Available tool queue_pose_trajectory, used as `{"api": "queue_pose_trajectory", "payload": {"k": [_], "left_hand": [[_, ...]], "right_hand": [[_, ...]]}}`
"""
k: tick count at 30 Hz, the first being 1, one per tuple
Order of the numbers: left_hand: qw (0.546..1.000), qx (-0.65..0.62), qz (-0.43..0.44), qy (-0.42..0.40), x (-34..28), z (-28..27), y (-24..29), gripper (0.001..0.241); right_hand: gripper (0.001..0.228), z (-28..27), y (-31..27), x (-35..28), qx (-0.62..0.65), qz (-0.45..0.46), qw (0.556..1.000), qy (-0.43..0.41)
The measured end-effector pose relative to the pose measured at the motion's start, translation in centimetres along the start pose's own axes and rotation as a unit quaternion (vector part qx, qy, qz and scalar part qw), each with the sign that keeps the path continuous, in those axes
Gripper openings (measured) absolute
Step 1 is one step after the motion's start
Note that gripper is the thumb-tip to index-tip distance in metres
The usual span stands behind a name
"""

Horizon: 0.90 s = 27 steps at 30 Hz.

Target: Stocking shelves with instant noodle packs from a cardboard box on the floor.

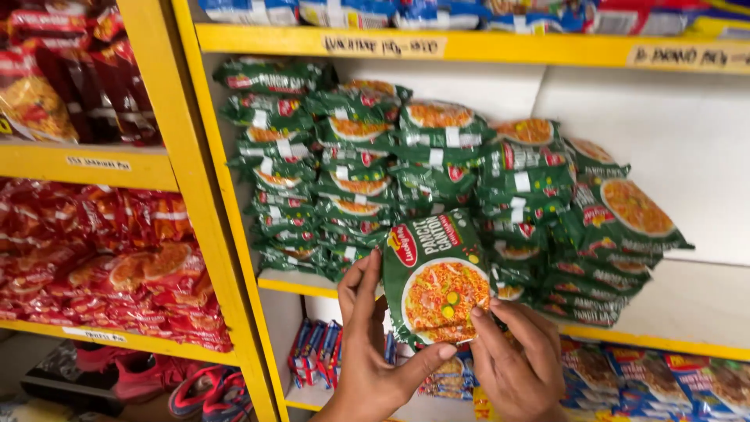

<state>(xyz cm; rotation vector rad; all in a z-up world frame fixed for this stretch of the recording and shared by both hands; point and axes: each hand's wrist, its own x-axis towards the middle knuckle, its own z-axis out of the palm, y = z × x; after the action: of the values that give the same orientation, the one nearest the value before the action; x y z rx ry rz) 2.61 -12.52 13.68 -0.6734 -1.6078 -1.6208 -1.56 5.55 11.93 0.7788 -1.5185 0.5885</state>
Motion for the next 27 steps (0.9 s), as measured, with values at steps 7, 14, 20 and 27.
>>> {"api": "queue_pose_trajectory", "payload": {"k": [7, 14, 20, 27], "left_hand": [[0.997, 0.061, 0.018, 0.041, 8.9, -0.4, 2.3, 0.096], [0.971, 0.177, 0.155, 0.042, 16.9, -1.2, -0.1, 0.076], [0.918, 0.335, 0.211, 0.018, 20.9, -1.2, -0.9, 0.069], [0.869, 0.446, 0.214, 0.021, 23.1, -0.5, -0.2, 0.055]], "right_hand": [[0.036, 2.3, 2.1, 8.8, -0.028, -0.026, 0.999, 0.021], [0.041, 5.2, 4.8, 14.7, -0.032, -0.013, 0.999, -0.005], [0.041, 6.9, 6.5, 16.9, -0.056, 0.017, 0.998, -0.031], [0.040, 9.0, 7.4, 17.6, -0.079, 0.055, 0.992, -0.078]]}}
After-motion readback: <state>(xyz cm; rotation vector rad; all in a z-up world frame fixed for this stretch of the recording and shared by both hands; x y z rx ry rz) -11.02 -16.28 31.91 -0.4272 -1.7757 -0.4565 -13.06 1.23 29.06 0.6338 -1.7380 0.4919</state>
